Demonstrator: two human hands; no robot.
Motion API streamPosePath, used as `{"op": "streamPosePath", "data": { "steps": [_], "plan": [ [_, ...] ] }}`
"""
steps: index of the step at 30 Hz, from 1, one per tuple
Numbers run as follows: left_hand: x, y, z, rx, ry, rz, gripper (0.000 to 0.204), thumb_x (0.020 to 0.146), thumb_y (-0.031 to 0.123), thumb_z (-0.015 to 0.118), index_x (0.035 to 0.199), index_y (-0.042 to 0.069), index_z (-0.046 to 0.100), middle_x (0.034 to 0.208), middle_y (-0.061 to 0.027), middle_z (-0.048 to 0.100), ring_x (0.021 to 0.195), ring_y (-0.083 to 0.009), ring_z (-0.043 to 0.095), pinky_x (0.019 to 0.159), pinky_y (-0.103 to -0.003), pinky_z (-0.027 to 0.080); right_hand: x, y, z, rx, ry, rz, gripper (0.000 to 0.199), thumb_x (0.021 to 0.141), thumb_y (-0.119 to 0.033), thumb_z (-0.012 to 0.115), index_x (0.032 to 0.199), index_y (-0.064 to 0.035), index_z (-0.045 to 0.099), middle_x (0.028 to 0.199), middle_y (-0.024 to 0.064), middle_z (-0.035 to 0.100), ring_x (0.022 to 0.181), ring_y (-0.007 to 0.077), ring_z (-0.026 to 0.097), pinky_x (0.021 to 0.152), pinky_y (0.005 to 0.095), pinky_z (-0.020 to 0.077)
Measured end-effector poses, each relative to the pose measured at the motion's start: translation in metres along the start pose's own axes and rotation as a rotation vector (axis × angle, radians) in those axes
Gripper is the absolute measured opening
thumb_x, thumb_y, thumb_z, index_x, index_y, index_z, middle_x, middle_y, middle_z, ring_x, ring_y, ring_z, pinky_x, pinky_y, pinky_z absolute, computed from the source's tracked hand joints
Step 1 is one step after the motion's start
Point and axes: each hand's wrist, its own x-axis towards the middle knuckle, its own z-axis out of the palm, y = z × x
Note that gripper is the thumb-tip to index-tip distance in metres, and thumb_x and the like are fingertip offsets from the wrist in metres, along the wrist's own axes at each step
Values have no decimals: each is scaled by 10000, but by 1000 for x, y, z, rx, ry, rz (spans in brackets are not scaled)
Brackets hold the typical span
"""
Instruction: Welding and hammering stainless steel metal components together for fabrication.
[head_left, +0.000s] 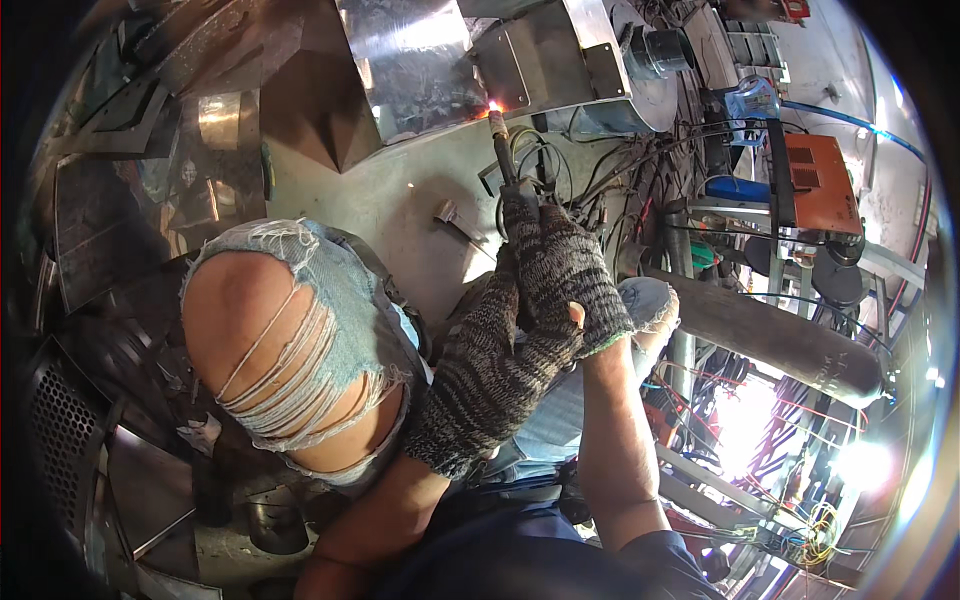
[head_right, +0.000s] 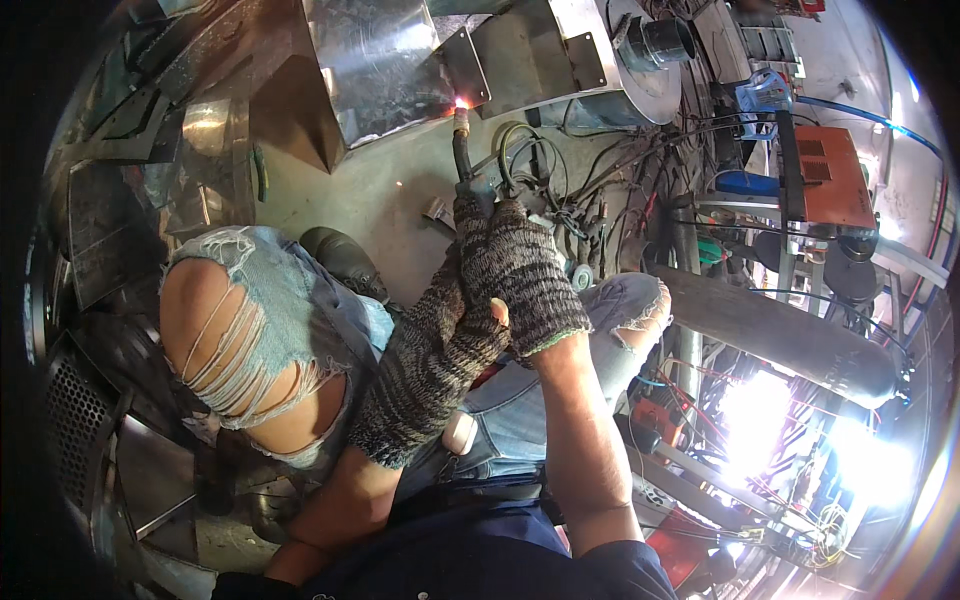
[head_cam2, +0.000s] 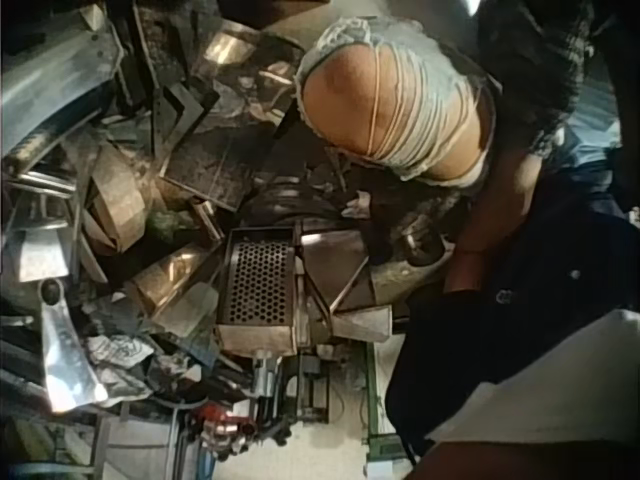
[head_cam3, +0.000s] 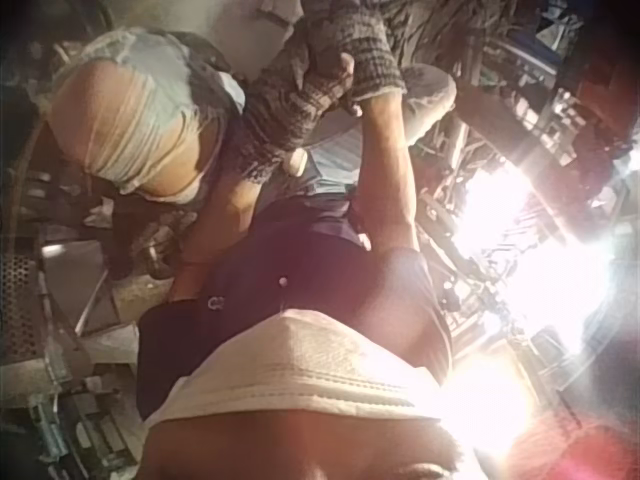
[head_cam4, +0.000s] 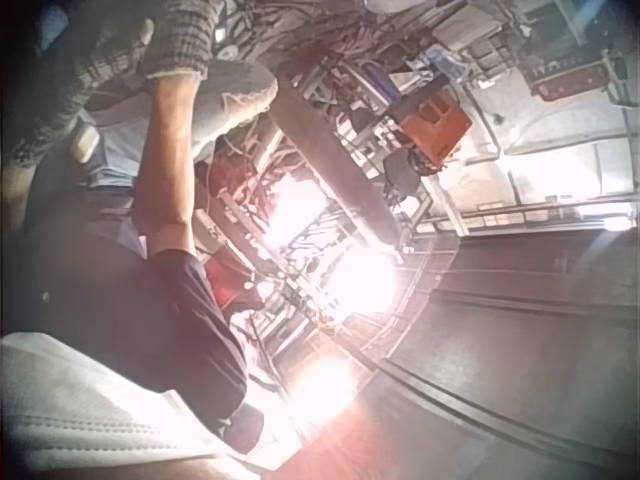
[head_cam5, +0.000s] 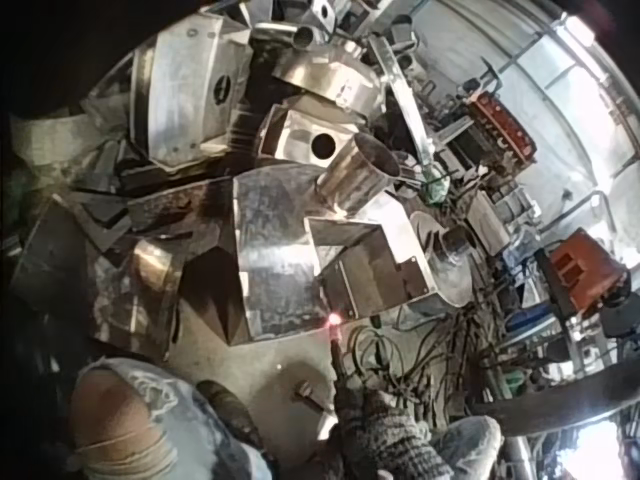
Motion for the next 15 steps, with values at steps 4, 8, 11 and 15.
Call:
{"op": "streamPosePath", "data": {
  "steps": [4,8,11,15],
  "plan": [
    [-2,2,7,-207,73,-35,754,942,447,713,1439,-63,464,1207,-258,660,1108,-373,663,979,-442,518,-7,4,-1,-22,32,-61,425,869,-177,623,1253,3,588,1036,278,623,965,436,635,812,513,506],
    [3,-7,3,108,100,111,766,943,439,714,1447,-75,454,1214,-259,660,1111,-350,675,966,-425,531,-1,1,-8,-35,-49,-92,488,810,-177,650,1247,28,583,1088,286,621,927,437,639,788,512,501],
    [-3,9,-4,-81,90,-3,730,960,427,692,1455,-57,458,1220,-244,660,1118,-338,673,953,-406,537,2,-5,-18,44,15,-9,533,787,-199,671,1243,61,577,1107,289,616,920,444,643,773,516,501],
    [-6,3,-6,-106,144,-170,585,1039,327,601,1476,-30,446,1288,-211,632,1163,-287,650,1008,-380,512,29,-12,-12,33,-34,8,520,818,-181,652,1259,78,561,1070,293,618,927,437,650,774,510,510]
  ]
}}
